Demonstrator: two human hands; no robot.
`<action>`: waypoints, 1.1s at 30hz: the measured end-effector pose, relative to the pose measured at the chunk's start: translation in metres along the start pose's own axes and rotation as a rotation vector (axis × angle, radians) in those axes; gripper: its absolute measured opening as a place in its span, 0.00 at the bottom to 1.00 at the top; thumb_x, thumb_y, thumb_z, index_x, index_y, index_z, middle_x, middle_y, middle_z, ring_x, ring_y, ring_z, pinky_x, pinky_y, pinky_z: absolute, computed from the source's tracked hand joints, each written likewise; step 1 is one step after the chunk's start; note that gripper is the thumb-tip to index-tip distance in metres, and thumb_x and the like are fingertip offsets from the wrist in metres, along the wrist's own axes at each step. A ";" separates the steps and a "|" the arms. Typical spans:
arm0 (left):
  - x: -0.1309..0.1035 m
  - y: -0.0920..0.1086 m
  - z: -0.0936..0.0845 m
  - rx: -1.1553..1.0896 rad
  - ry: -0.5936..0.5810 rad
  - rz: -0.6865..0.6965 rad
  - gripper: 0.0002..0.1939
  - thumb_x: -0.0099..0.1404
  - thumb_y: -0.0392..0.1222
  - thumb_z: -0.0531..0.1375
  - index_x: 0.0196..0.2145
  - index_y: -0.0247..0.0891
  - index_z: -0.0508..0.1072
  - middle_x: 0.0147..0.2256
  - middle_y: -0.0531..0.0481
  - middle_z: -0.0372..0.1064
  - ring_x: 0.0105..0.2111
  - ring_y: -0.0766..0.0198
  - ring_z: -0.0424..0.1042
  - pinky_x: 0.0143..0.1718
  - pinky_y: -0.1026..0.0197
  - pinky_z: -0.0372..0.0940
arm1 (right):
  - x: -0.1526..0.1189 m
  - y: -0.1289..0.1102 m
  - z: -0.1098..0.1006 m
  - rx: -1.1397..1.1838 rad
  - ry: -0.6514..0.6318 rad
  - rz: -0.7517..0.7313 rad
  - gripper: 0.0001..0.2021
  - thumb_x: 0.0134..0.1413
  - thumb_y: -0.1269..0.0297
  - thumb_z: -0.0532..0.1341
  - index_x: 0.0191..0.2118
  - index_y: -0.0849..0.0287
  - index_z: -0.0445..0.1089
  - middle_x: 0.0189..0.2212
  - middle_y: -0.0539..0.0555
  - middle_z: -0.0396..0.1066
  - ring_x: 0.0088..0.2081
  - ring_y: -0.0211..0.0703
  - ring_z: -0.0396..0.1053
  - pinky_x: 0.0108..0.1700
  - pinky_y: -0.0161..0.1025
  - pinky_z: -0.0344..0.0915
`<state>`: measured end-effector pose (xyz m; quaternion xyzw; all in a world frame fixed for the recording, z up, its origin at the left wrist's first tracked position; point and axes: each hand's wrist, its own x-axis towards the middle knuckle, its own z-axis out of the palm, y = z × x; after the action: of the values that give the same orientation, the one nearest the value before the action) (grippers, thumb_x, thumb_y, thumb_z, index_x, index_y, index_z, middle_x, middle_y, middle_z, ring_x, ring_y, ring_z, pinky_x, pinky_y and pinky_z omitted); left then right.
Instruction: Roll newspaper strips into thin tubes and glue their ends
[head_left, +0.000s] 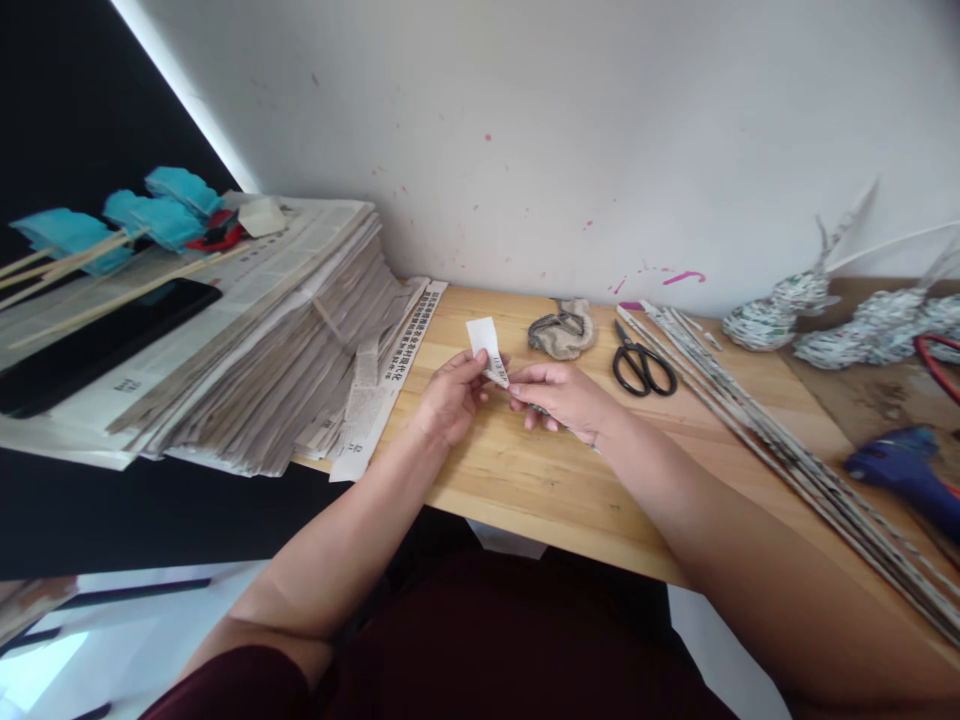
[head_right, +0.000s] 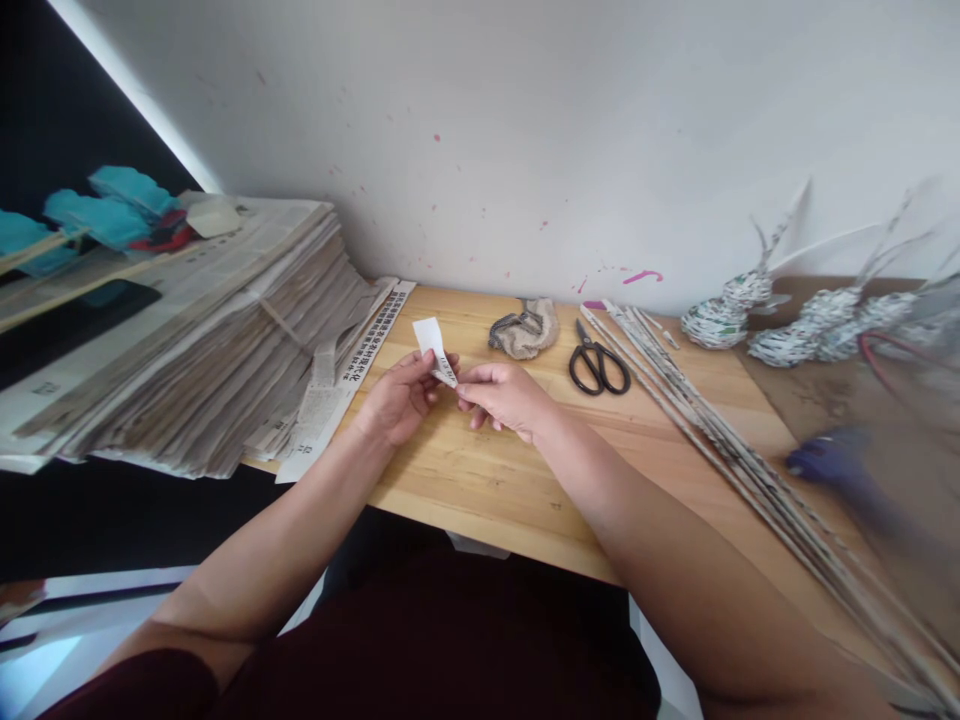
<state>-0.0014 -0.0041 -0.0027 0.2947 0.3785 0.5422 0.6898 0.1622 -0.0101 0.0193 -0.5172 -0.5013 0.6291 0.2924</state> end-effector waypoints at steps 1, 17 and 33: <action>0.001 0.000 0.000 0.005 0.010 0.009 0.08 0.60 0.40 0.65 0.34 0.31 0.74 0.33 0.46 0.76 0.26 0.71 0.71 0.20 0.72 0.57 | 0.000 0.000 0.000 -0.001 0.003 -0.002 0.03 0.56 0.72 0.61 0.36 0.61 0.73 0.24 0.49 0.72 0.17 0.31 0.68 0.12 0.26 0.49; -0.003 -0.003 -0.002 0.170 -0.053 -0.008 0.10 0.50 0.35 0.70 0.30 0.31 0.75 0.26 0.50 0.72 0.24 0.72 0.69 0.28 0.67 0.64 | 0.000 0.003 0.002 -0.154 0.134 -0.170 0.05 0.53 0.70 0.63 0.37 0.61 0.74 0.30 0.54 0.77 0.26 0.36 0.74 0.19 0.27 0.65; -0.006 -0.003 0.002 0.124 -0.094 -0.070 0.07 0.54 0.30 0.67 0.33 0.28 0.75 0.30 0.43 0.76 0.30 0.64 0.76 0.37 0.61 0.71 | -0.002 0.001 -0.001 -0.205 0.230 -0.243 0.03 0.50 0.68 0.64 0.32 0.60 0.72 0.27 0.54 0.75 0.28 0.38 0.73 0.21 0.30 0.69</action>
<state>0.0009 -0.0110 -0.0025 0.3487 0.3886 0.4788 0.7058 0.1633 -0.0117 0.0192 -0.5483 -0.5848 0.4717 0.3673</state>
